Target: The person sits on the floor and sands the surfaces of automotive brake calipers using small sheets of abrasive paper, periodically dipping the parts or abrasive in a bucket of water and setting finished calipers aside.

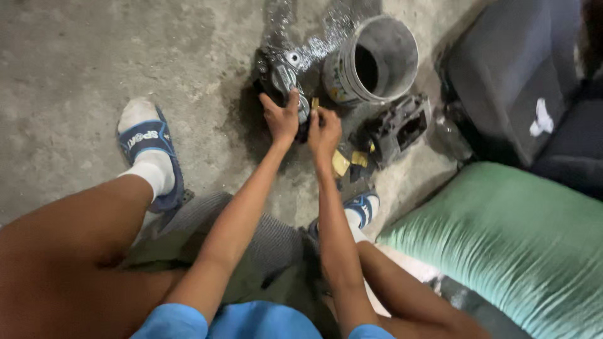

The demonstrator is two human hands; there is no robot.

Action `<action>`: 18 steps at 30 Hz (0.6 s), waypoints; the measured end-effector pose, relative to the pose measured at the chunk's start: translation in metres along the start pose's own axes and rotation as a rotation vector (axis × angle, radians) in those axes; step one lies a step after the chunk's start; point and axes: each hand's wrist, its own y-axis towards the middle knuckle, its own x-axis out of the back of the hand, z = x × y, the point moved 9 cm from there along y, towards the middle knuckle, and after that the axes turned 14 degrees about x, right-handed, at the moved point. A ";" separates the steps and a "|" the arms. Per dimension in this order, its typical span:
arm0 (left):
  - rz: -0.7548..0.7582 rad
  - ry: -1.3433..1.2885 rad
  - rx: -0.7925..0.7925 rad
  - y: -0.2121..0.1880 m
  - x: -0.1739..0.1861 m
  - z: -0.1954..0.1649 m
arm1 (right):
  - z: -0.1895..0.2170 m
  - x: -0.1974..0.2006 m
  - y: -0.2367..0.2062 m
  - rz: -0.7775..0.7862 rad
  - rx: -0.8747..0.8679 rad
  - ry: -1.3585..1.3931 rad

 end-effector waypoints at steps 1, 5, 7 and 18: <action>-0.017 0.014 -0.031 -0.001 0.001 -0.003 | -0.005 -0.002 -0.007 0.034 -0.062 -0.049; -0.080 -0.050 -0.151 -0.005 -0.002 -0.018 | 0.005 0.007 -0.004 -0.074 0.084 -0.117; -0.053 -0.036 -0.125 -0.004 -0.009 -0.024 | -0.005 0.007 0.011 -0.092 0.081 -0.077; -0.020 0.135 0.036 -0.007 -0.033 -0.021 | -0.054 -0.009 0.024 -0.045 0.019 0.068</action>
